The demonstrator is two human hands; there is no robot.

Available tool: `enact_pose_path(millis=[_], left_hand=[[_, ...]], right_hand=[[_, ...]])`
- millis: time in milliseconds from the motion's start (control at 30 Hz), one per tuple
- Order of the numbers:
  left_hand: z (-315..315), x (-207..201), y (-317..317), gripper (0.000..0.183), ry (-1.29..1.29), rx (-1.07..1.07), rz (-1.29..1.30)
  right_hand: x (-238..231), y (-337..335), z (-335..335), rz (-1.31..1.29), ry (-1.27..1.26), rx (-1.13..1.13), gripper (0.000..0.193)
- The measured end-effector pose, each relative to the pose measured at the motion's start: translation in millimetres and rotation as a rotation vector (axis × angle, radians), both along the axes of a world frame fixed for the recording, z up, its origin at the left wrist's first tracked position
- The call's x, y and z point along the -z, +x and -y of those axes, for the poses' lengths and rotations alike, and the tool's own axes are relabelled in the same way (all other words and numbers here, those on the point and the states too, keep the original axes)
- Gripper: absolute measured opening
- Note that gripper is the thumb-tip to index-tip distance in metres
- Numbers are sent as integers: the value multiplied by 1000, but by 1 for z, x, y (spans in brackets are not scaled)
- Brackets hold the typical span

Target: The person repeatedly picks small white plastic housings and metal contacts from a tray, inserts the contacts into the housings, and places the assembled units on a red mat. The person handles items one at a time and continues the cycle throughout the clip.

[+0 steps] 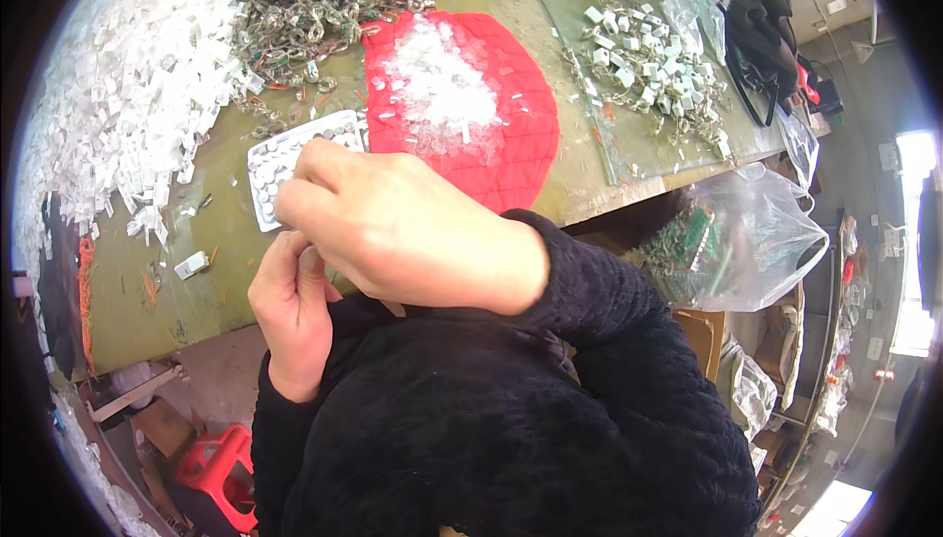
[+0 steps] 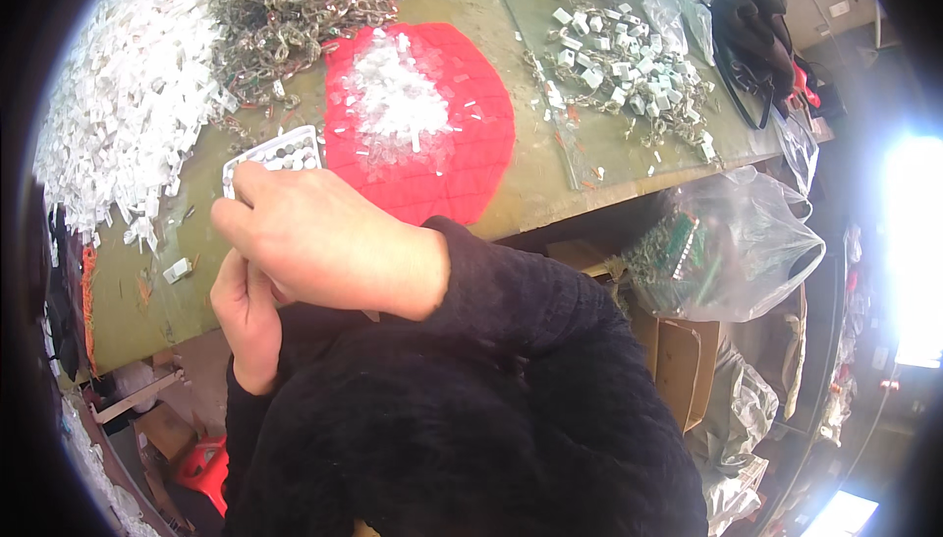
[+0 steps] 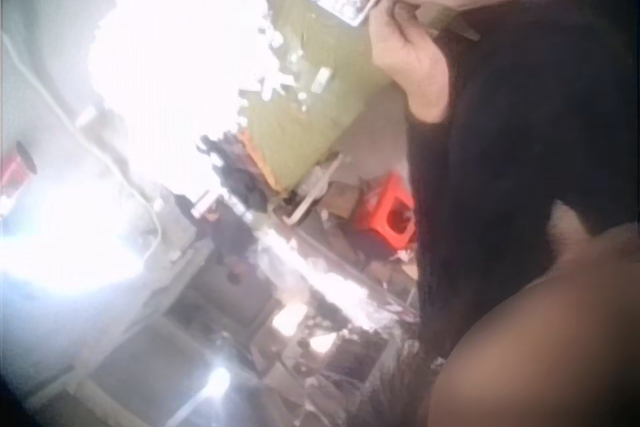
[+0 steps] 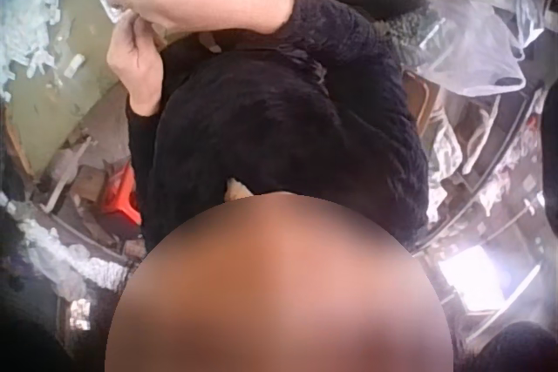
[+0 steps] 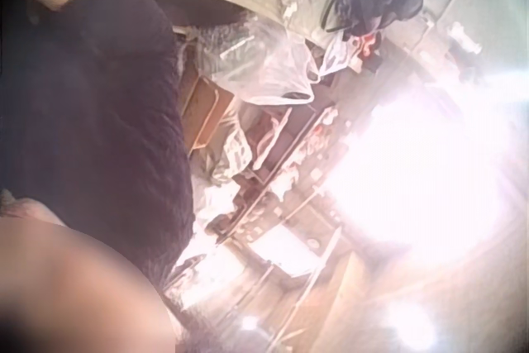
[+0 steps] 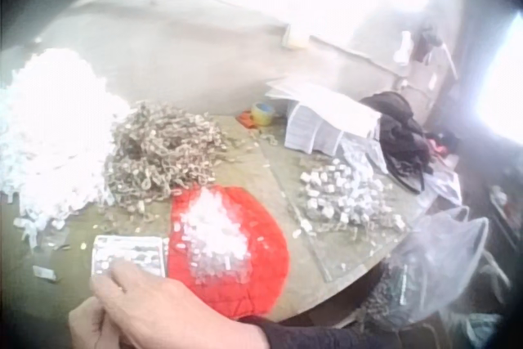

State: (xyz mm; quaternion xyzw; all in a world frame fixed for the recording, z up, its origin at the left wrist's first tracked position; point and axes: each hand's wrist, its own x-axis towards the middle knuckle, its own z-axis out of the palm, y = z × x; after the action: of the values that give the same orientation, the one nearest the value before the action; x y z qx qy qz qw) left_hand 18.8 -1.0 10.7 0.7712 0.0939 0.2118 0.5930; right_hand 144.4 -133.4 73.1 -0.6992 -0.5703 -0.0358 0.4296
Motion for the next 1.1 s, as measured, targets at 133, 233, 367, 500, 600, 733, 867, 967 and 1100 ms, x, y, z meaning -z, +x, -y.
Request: enact_pose_path(millis=[133,233,367,500,600,733,867,967,1100], left_hand=[[6,4,-5,17,-106,95,82],[9,6,-8,12,-7,120,41],[9,5,-9,14,-164,230,-73],[1,1,-9,25,-619,158,-190],[-16,-6,-13,33,-487,-44,-150],[-27,-16,-23,24,-9,37,116],[-35,-24,-27,15,200,53,41],[-38,-25,-31,16,299,47,-72],[-39,-18,-36,18,236,21,-17]], right_hand=[[16,-9,2,-532,102,-94,32],[32,-13,0,-528,109,-56,40],[40,-25,6,-873,76,-151,25],[38,-33,8,-1038,193,-116,20],[34,-33,8,-1066,44,-43,24],[33,-34,-1,-622,-132,58,23],[29,-34,-5,-382,-153,3,18],[24,-34,-5,-189,-159,-134,17],[23,-41,-9,-365,-286,-121,17]])
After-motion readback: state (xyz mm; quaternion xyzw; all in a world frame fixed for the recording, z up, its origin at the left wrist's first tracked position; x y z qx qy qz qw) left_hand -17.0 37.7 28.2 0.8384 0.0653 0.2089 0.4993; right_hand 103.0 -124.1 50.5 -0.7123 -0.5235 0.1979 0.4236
